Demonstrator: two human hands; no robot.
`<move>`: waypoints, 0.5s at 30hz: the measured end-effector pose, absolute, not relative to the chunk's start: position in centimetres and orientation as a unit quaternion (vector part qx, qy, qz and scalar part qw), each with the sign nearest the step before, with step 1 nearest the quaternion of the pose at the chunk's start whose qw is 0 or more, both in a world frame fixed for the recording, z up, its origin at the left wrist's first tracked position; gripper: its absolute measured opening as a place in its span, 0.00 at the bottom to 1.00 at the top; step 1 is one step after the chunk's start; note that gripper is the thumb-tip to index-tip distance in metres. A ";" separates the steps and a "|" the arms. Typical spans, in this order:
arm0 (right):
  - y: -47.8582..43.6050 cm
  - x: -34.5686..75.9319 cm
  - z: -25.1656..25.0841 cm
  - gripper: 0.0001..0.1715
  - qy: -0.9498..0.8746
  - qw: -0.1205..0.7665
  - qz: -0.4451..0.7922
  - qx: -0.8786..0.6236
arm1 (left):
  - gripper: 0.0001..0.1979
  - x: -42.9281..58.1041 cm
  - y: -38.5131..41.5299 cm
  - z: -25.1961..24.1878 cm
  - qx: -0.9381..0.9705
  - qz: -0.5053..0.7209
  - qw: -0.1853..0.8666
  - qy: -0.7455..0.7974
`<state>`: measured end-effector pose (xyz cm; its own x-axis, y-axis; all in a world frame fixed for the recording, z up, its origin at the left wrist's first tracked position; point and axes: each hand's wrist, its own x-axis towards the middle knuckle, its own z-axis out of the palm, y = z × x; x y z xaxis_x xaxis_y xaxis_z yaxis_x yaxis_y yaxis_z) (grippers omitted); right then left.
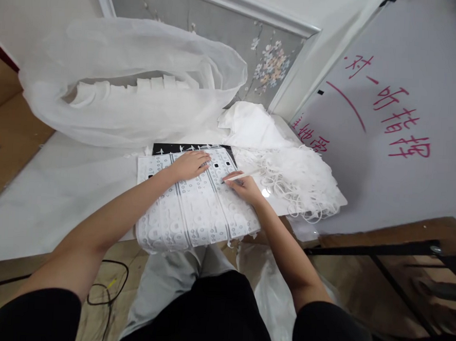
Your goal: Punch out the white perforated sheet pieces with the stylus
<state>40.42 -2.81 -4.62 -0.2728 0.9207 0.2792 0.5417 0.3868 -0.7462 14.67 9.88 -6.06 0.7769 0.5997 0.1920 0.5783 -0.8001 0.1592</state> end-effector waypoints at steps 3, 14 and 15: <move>-2.9 40.4 -5.2 0.14 -0.789 0.333 0.189 -0.481 | 0.27 14.7 9.8 -5.8 0.940 0.116 0.049 0.318; -3.1 40.0 -6.1 0.15 -0.870 0.231 -0.030 -0.435 | 0.56 15.7 7.1 -5.2 0.913 0.020 0.099 0.395; -3.1 39.8 -6.1 0.15 -0.862 0.240 -0.032 -0.446 | 0.58 15.8 6.9 -5.1 0.911 0.013 0.104 0.399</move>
<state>39.83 -3.12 -6.06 -0.4874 0.7528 0.4425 0.7838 0.6005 -0.1582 15.84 6.91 -5.14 0.6815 0.7294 -0.0592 0.7239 -0.6600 0.2008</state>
